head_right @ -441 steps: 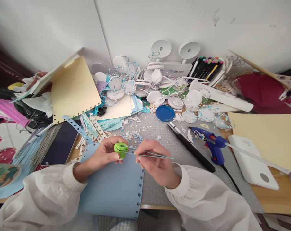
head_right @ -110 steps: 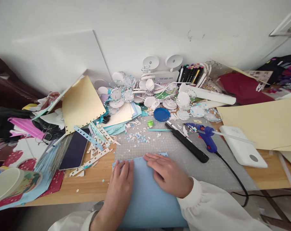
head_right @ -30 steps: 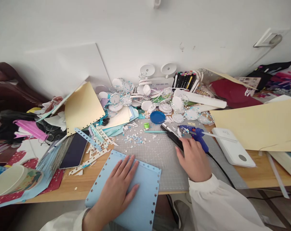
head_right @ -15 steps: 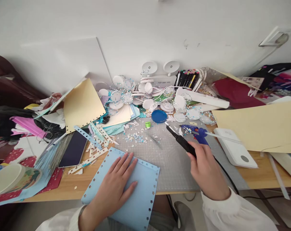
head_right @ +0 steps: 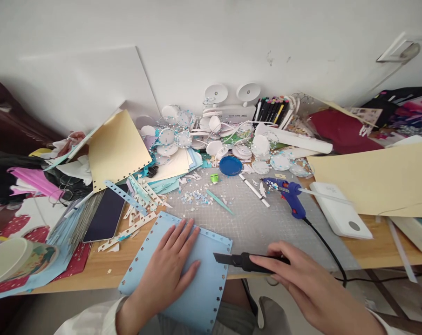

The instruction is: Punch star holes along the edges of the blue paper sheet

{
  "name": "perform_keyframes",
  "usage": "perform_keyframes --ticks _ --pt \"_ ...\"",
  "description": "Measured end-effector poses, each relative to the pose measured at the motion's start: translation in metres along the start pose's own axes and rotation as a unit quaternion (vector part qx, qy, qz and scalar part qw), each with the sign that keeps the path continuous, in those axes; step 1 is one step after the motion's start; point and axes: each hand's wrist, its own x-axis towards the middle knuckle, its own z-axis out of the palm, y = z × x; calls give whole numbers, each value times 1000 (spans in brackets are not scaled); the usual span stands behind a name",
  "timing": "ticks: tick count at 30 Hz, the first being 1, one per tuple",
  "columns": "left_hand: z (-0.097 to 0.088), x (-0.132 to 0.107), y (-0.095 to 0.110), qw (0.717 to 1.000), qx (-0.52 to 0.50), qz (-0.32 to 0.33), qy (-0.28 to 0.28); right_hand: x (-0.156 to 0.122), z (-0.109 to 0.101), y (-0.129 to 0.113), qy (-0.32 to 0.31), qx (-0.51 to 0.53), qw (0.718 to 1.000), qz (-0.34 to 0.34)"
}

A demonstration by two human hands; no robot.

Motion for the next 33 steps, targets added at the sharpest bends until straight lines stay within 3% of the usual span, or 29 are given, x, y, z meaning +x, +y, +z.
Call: perform_keyframes --ticks 9,15,33 --pt "1 0 0 1000 -5 4 14 7 14 12 29 -24 999 28" --pt "2 1 -1 1000 -1 0 -8 13 16 10 -19 14 998 55" --pt "1 1 0 1000 -5 -3 -17 23 17 37 -32 91 994 44"
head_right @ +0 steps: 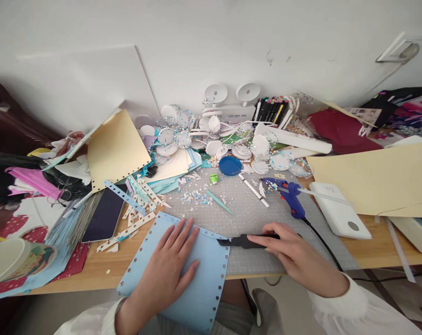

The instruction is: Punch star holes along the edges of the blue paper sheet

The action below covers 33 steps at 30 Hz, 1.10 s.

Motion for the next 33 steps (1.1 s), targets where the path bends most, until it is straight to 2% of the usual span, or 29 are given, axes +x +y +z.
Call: perform_keyframes --ticks 8,17,26,33 --pt "-1 0 1 1000 -2 1 12 9 2 -7 3 17 1000 -5" --pt "-1 0 2 1000 -4 -2 1 2 -1 6 3 9 1000 -2" --pt "-1 0 2 1000 1 2 5 15 1 -7 15 -3 1000 -24" --pt "-1 0 2 1000 -2 2 10 3 -4 0 21 -12 1000 -20"
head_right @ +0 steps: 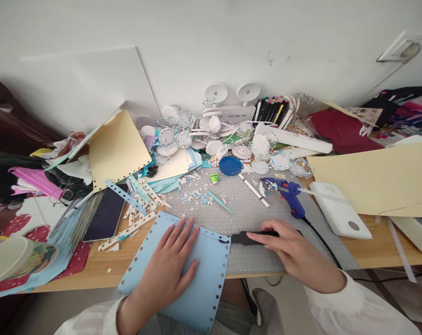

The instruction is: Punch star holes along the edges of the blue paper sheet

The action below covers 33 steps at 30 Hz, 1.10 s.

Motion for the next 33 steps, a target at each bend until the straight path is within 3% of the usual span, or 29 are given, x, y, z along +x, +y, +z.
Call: perform_keyframes --ticks 10,17,26,33 --pt "1 1 -1 1000 -1 -2 4 16 16 -17 24 23 999 -1" --pt "1 0 -1 1000 -4 2 6 9 9 -10 22 1 1000 4" --pt "1 1 -1 1000 4 4 7 29 17 -20 37 16 999 -21" --pt "0 1 -1 1000 1 2 4 16 5 -10 24 4 1000 -8"
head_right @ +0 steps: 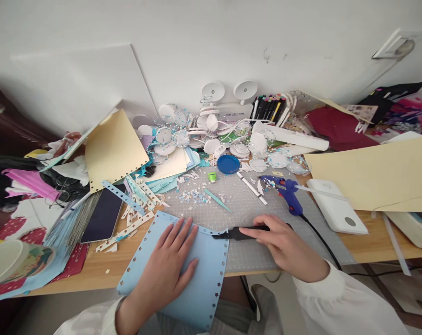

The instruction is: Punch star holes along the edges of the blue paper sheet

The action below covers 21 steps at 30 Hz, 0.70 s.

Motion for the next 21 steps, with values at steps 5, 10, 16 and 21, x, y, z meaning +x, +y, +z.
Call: perform_keyframes --ticks 5,10,16,21 --pt "0 1 0 1000 2 3 5 4 7 -3 22 -4 1000 4" --pt "0 0 0 1000 6 4 4 19 18 -8 38 4 999 -16" --pt "1 0 0 1000 4 0 -5 17 12 -2 18 4 1000 -22" --pt "1 0 0 1000 3 0 -12 16 13 -3 21 4 1000 -14"
